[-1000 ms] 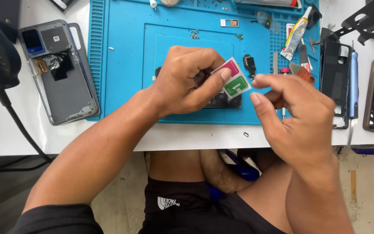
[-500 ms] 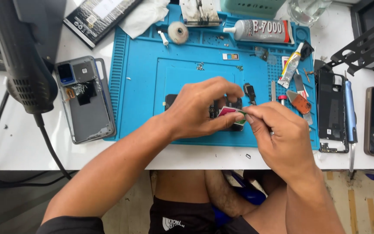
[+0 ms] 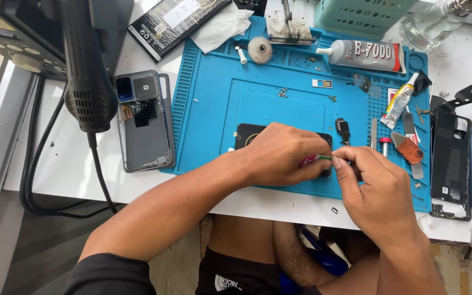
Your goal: Testing a replacement mobile phone screen and cleaning it before final assembly.
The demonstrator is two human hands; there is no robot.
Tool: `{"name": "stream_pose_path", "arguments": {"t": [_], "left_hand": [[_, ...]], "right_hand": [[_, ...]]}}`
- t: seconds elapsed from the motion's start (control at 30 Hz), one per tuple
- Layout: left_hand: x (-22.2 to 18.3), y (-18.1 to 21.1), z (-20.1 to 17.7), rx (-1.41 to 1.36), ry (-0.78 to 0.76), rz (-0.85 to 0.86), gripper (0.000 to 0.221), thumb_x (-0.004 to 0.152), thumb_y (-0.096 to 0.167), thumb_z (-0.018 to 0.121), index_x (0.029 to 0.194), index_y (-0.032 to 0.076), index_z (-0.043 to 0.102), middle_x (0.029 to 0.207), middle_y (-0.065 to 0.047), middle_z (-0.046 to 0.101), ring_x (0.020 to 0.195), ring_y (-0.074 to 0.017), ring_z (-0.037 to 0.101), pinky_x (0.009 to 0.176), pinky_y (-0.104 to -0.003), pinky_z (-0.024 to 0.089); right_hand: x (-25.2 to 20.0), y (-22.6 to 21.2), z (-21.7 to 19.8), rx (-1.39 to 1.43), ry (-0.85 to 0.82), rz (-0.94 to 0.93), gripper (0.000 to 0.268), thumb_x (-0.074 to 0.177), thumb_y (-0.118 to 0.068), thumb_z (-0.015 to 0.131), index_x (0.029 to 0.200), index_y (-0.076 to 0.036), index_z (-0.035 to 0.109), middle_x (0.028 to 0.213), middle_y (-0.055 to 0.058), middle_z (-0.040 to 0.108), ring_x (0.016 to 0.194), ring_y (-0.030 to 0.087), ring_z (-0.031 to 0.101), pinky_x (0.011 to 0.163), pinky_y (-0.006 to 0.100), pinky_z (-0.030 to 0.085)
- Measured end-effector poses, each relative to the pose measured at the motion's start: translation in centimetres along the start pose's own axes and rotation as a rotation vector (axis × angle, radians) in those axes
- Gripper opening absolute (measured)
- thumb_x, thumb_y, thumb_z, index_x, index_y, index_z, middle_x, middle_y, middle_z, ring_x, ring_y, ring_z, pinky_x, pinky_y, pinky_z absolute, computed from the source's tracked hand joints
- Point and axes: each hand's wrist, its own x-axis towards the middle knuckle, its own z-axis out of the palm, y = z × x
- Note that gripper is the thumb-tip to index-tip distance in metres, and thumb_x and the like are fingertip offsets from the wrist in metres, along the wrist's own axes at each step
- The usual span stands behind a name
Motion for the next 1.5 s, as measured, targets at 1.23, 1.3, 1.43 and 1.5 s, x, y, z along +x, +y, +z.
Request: {"name": "stream_pose_path", "arguments": {"t": [1.23,1.3,1.43,1.5], "left_hand": [[0.7,0.5,-0.3,0.045,0.378,0.336,0.025,0.090,0.003,0.059,0.069,0.015,0.050,0.060,0.004,0.045,0.047,-0.0152,0.047,0.041,-0.027,0.038],[0.8,0.6,-0.3,0.053,0.382,0.343,0.025,0.090,0.003,0.059,0.069,0.014,0.051,0.060,0.003,0.046,0.047,-0.0155,0.048,0.041,-0.027,0.039],[0.9,0.8,-0.5,0.040,0.406,0.355,0.022,0.091,0.003,0.058,0.071,0.013,0.054,0.060,0.001,0.047,0.046,-0.0171,0.049,0.040,-0.027,0.040],[0.9,1.0,-0.5,0.024,0.413,0.351,0.022,0.090,0.002,0.059,0.071,0.013,0.055,0.059,0.001,0.048,0.045,-0.0171,0.049,0.040,-0.027,0.040]], "right_hand": [[0.6,0.6,2.3,0.595,0.032,0.382,0.019,0.104,-0.003,0.052,0.094,0.003,0.066,0.055,0.011,0.057,0.045,0.016,0.060,0.047,0.027,0.049],[0.5,0.7,2.4,0.580,0.043,0.383,0.019,0.104,-0.003,0.052,0.095,0.004,0.066,0.056,0.011,0.057,0.044,0.015,0.060,0.046,0.026,0.048],[0.8,0.7,2.5,0.516,0.069,0.373,0.018,0.105,-0.004,0.052,0.096,0.004,0.066,0.056,0.009,0.054,0.045,0.014,0.058,0.045,0.026,0.047],[1.0,0.5,2.3,0.498,0.076,0.377,0.018,0.105,-0.004,0.052,0.097,0.004,0.066,0.057,0.008,0.054,0.045,0.014,0.058,0.045,0.026,0.047]]}}
